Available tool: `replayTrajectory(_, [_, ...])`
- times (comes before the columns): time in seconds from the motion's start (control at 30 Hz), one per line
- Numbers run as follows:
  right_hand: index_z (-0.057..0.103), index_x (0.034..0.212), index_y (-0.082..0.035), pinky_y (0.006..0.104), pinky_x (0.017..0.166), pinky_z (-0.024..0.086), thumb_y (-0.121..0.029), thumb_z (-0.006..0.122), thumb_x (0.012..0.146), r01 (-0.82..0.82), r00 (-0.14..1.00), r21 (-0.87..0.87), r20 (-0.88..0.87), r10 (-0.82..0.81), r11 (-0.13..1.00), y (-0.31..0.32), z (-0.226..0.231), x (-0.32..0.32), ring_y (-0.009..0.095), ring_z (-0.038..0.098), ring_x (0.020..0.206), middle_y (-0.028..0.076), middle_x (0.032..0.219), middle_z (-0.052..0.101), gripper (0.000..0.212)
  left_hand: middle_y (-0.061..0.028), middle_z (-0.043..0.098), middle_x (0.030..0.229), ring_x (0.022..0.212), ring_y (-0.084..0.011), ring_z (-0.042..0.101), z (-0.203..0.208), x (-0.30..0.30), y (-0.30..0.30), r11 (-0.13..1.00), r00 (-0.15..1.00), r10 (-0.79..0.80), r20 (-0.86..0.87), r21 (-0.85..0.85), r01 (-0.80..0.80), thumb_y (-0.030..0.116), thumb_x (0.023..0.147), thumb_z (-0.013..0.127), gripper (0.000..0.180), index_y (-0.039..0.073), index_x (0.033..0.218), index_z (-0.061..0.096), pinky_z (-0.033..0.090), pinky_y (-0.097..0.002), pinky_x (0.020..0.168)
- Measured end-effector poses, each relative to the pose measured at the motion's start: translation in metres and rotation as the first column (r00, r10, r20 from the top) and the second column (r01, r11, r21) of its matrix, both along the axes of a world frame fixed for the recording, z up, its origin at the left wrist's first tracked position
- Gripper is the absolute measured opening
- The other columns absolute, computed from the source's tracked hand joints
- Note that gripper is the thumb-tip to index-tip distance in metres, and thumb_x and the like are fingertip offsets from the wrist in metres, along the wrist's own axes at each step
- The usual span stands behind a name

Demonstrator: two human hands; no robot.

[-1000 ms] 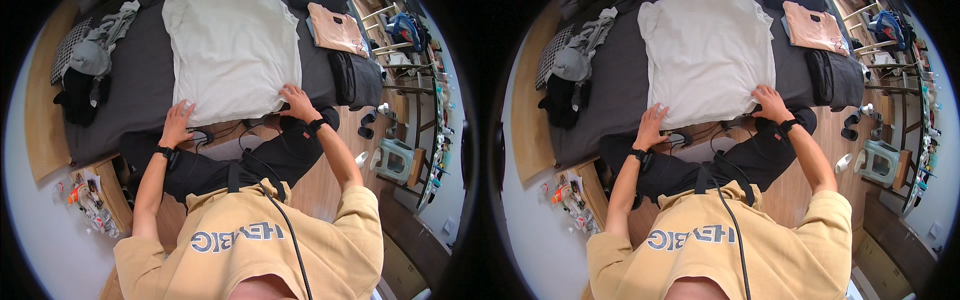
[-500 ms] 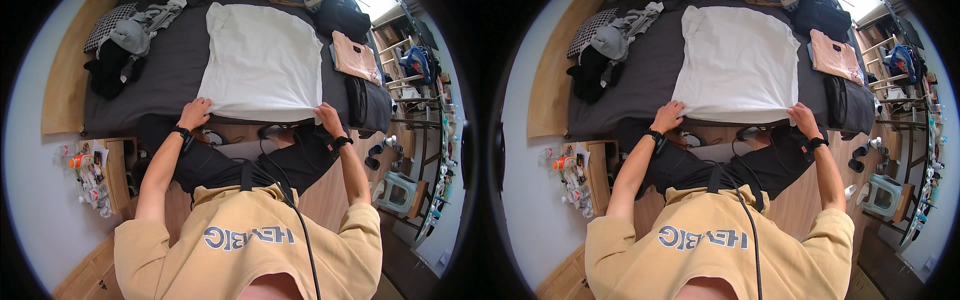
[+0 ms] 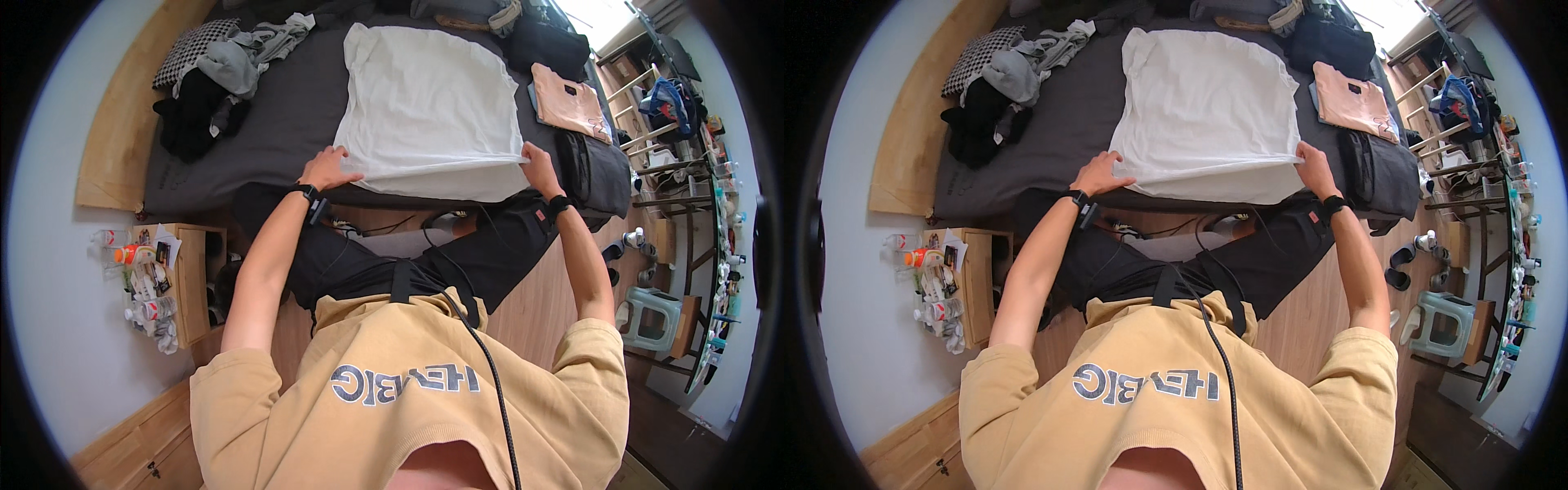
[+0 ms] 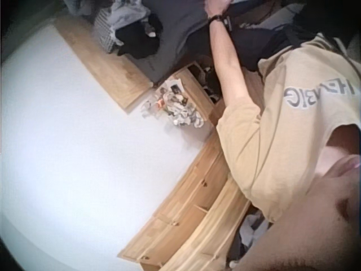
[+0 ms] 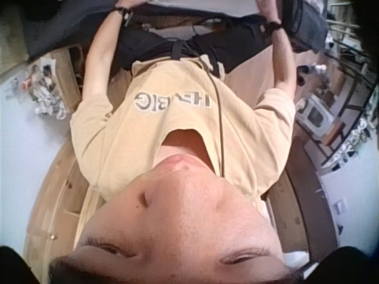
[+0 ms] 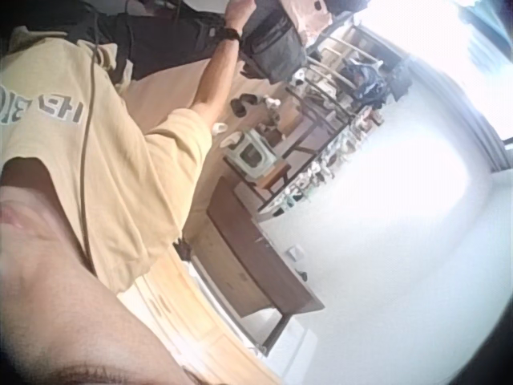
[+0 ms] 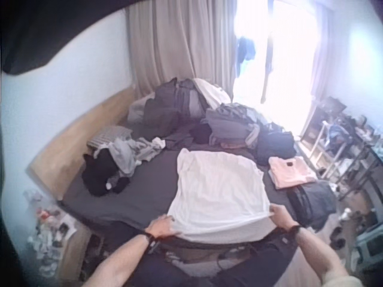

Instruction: The person folds a white t-shirt on a bed, smoothing and aligning it before stacking it with other folded clothes. They then pick up a gray long-sleeve shirt and begin to fold it.

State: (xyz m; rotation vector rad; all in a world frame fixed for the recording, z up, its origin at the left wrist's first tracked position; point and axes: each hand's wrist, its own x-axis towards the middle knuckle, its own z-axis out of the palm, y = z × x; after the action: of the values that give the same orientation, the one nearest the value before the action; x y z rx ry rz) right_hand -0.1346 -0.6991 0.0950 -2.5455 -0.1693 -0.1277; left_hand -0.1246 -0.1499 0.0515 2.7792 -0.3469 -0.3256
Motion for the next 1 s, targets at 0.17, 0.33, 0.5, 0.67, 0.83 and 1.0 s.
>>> replayTrajectory(0.17, [0.057, 0.086, -0.001, 0.048, 0.071, 0.05, 0.004, 0.062, 0.083, 0.009, 0.986, -0.177, 0.167, 0.021, 0.984, 0.003, 0.039, 0.011, 0.046, 0.064, 0.085, 0.022, 0.084, 0.058, 0.008, -0.0192, 0.069, 0.128, 0.122, -0.0406, 0.065, -0.008, 0.007, -0.016, 0.987, 0.994, 0.023, -0.109, 0.161, -0.005, 0.057, 0.082, 0.082, 0.07, 0.007, 0.127, 0.064, 0.055, -0.0523, 0.099])
replayTrajectory(0.33, [0.062, 0.091, -0.007, 0.0528, 0.083, 0.054, 0.001, 0.06, 0.085, 0.177, 0.984, -0.296, 0.084, -0.159, 0.939, -0.04, 0.038, 0.007, 0.043, 0.066, 0.098, 0.016, 0.102, 0.061, 0.01, -0.0236, 0.074, 0.105, 0.105, -0.0459, 0.069, -0.017, 0.012, -0.015, 0.999, 0.999, 0.044, -0.004, -0.012, -0.044, 0.031, 0.091, 0.074, 0.027, 0.01, 0.106, 0.066, 0.055, -0.0566, 0.089])
replayTrajectory(0.5, [0.064, 0.093, -0.003, 0.0462, 0.071, 0.062, 0.003, 0.062, 0.087, 0.259, 0.926, -0.245, -0.213, -0.313, 0.934, -0.067, 0.046, 0.003, 0.041, 0.076, 0.077, 0.023, 0.088, 0.074, 0.009, -0.0252, 0.07, 0.088, 0.092, -0.054, 0.066, 0.032, 0.048, 0.016, 0.912, 0.868, 0.379, 0.321, -0.289, -0.292, 0.011, 0.087, 0.063, 0.01, 0.009, 0.093, 0.056, 0.05, -0.0637, 0.078])
replayTrajectory(0.67, [0.054, 0.116, -0.002, 0.0453, 0.057, 0.066, -0.003, 0.056, 0.098, 0.541, 0.827, 0.397, -0.412, -0.383, 0.742, -0.08, 0.072, 0.045, 0.03, 0.077, 0.072, 0.016, 0.101, 0.071, 0.018, -0.0213, 0.068, 0.079, 0.083, -0.0474, 0.069, 0.145, 0.094, 0.058, 0.91, 0.794, 0.381, 0.474, -0.342, -0.233, 0.005, 0.084, 0.06, 0.004, 0.006, 0.088, 0.058, 0.052, -0.0553, 0.072])
replayTrajectory(0.83, [0.071, 0.114, -0.001, 0.0373, 0.058, 0.061, -0.008, 0.057, 0.1, 0.371, 0.926, 0.685, -0.225, -0.302, 0.627, -0.096, 0.05, 0.091, 0.018, 0.071, 0.074, 0.014, 0.096, 0.071, 0.02, -0.0193, 0.071, 0.081, 0.087, -0.0384, 0.075, 0.208, 0.092, 0.049, 0.805, 0.865, 0.454, 0.212, -0.515, -0.296, 0.007, 0.087, 0.059, 0.014, 0.007, 0.099, 0.065, 0.055, -0.0486, 0.07])
replayTrajectory(1.0, [0.075, 0.081, -0.002, 0.052, 0.079, 0.059, -0.023, 0.085, 0.086, 0.292, 0.952, -0.404, 0.032, -0.305, 0.867, -0.061, -0.021, 0.022, 0.04, 0.073, 0.088, 0.024, 0.085, 0.071, 0.023, -0.0184, 0.076, 0.102, 0.102, -0.0448, 0.071, 0.141, 0.047, 0.084, 0.918, 0.857, 0.383, 0.345, -0.244, -0.312, 0.012, 0.087, 0.066, 0.015, 0.012, 0.102, 0.068, 0.056, -0.0521, 0.086])
